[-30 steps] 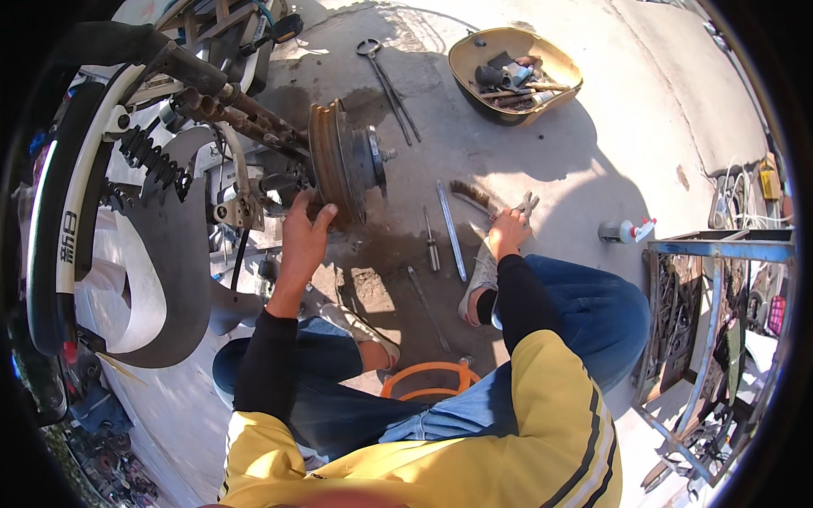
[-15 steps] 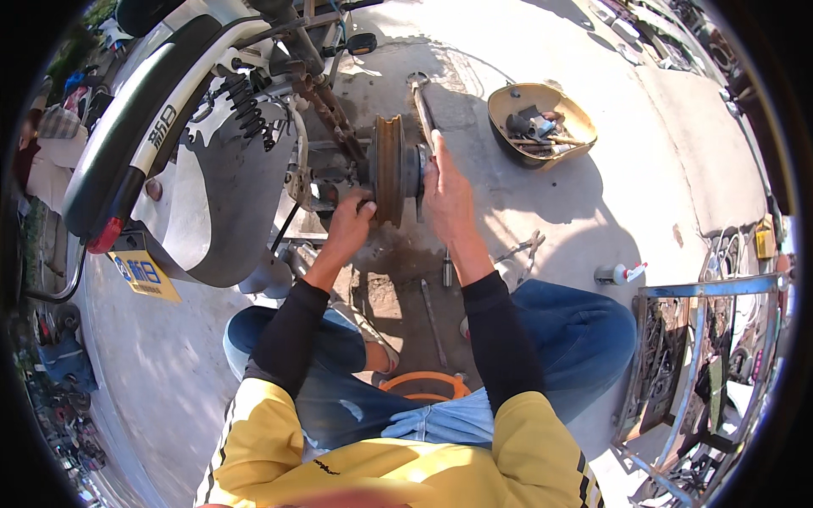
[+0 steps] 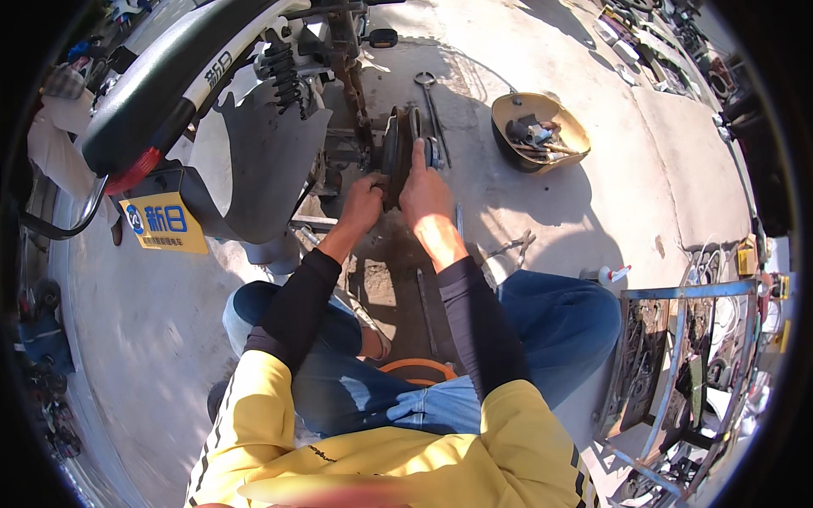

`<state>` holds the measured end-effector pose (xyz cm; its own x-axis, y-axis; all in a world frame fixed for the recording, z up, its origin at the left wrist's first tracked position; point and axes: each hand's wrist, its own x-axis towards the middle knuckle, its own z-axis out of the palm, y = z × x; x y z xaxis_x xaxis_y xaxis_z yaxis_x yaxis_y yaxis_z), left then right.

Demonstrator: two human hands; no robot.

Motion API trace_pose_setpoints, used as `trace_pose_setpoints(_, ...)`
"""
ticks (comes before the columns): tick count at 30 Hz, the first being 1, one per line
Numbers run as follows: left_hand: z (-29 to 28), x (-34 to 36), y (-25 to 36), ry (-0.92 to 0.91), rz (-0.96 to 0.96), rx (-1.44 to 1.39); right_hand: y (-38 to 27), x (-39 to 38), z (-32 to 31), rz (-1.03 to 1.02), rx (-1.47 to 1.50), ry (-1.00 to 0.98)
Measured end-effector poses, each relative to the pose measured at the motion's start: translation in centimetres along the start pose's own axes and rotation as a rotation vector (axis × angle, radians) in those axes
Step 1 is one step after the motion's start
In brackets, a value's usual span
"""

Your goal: The person sits on the ground and uses a wrench and screwdriver to adjust and tighten components on the rear wheel hub of a scooter. They repeatedly rotate the wheel and apply tools to the hub area, occasionally reaching for tools on the ground.

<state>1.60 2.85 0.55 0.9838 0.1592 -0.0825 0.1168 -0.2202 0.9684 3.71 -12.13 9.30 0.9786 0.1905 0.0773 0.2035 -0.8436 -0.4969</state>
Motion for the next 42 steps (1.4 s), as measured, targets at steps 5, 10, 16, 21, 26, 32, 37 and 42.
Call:
trace_pose_setpoints(5, 0.1, 0.7, 1.4, 0.038, 0.01, 0.033, -0.5, -1.5, 0.7, -0.102, -0.099, 0.036)
trace_pose_setpoints(10, 0.0, -0.7, 1.3, 0.08, 0.091, 0.172, 1.7, -10.4, 4.0, -0.016, -0.038, 0.017)
trace_pose_setpoints(16, 0.6, -0.6, 2.7, 0.068, 0.185, 0.361, 0.7, 4.4, -0.8, -0.023, -0.003, 0.014)
trace_pose_setpoints(21, -0.2, -1.4, 2.5, -0.043, 0.137, 0.487, 0.5, -4.1, 0.6, -0.006, -0.027, -0.024)
trace_pose_setpoints(26, 1.4, -2.9, -0.1, 0.115, 0.255, 0.527, -0.1, -2.3, -0.6, -0.009, -0.113, -0.056)
trace_pose_setpoints(32, 1.2, -1.9, 0.4, -0.059, 0.2, 0.626, -0.5, 3.8, -1.6, 0.001, -0.095, -0.046)
trace_pose_setpoints(37, 0.7, -3.2, 2.8, 0.119, 0.241, 0.595, 0.6, -6.3, -0.2, -0.059, -0.052, 0.039)
trace_pose_setpoints(42, 1.4, -3.4, 0.7, 0.03, 0.277, 0.656, -0.3, 2.6, -1.3, 0.028, -0.12, -0.099)
